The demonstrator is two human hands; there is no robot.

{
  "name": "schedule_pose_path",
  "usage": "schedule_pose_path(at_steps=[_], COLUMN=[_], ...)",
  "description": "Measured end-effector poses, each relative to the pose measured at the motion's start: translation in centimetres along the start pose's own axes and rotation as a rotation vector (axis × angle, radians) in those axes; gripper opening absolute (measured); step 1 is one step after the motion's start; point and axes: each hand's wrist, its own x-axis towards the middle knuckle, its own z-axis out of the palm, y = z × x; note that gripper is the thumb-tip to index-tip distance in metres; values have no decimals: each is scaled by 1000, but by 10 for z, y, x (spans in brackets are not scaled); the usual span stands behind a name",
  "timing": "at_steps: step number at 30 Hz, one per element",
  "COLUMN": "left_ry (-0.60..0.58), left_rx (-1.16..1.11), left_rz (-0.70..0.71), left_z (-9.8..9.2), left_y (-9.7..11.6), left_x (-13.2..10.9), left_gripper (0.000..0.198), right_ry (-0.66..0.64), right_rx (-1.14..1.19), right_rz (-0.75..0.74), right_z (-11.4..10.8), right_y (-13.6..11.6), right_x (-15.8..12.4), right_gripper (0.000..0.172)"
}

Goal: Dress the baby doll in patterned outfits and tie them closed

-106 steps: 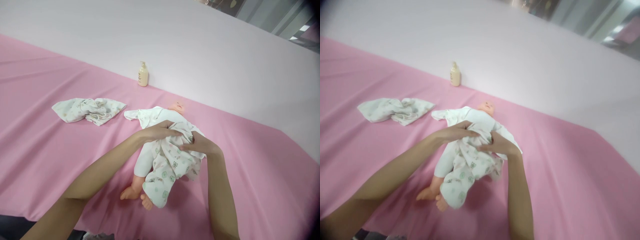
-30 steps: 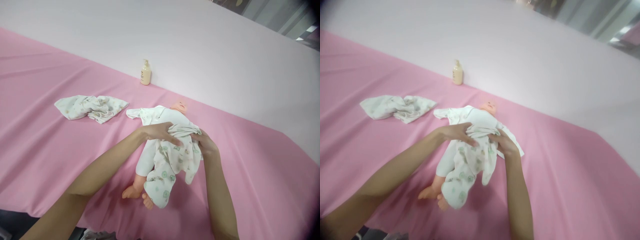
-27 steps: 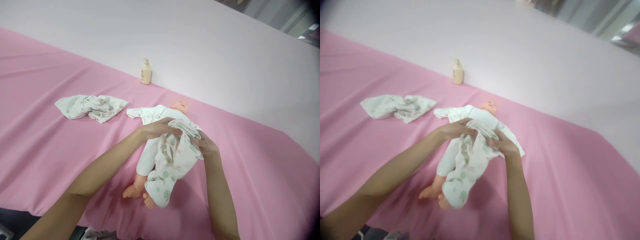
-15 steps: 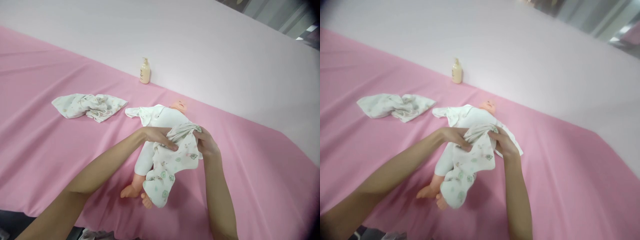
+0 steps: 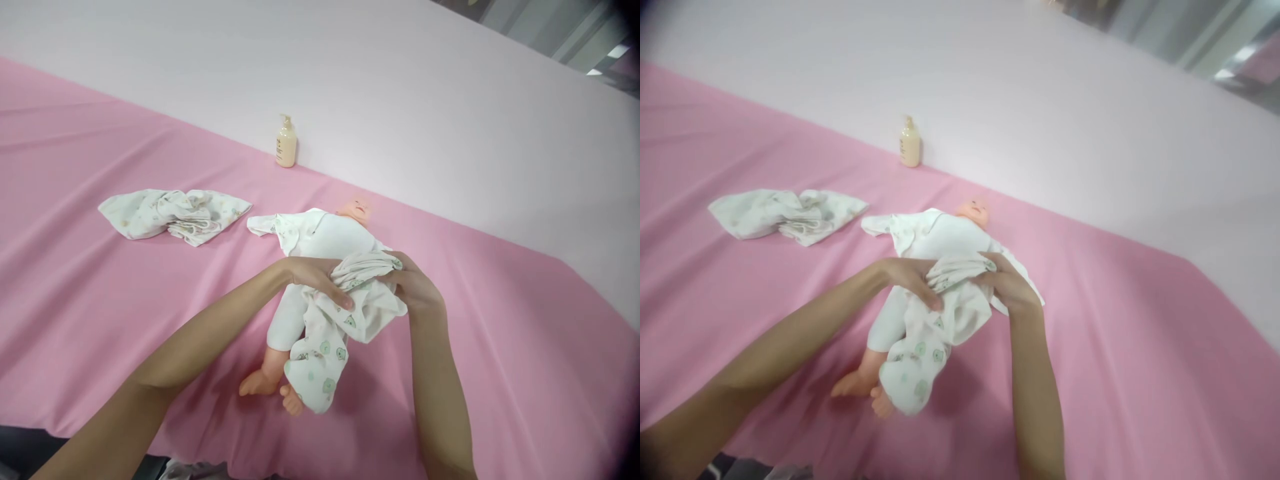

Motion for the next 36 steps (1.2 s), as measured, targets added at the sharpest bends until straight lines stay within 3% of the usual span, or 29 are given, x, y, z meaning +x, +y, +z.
schedule_pose_path(at_steps=[3,7,12,18,21,23,26,31,36], left_ry=[147,267,272,57,169,262,254,132,38], left_rx=[-126,-399,-393,-190,-297,-423,-548,-483,-380], left_rz=[138,263,264,137,213,263,303,188,207], left_z=[-3,4,17,8,5,5,8,13,9], left_y=[-2,-11,-14,-11,-12,-15,-18,-21,-17], left_x=[3,12,18,11,13,16,19,19,17], left_gripper=[41,39,42,47,44,41,39,51,60], right_ry=[9,-54,7,-72,-69,-61,-62,-21,-123], right_rx=[67,-66,-48,7,28,48,37,61,27], right_rz=[22,85,41,61,45,16,-12,-30,-87], right_z=[8,7,-7,-7,1,6,7,-4,-4], right_y=[-1,3,7,3,0,-2,-3,5,5], right_x=[1,1,-2,0,0,-1,0,5,5], right_gripper=[44,54,52,33,33,43,63,33,15])
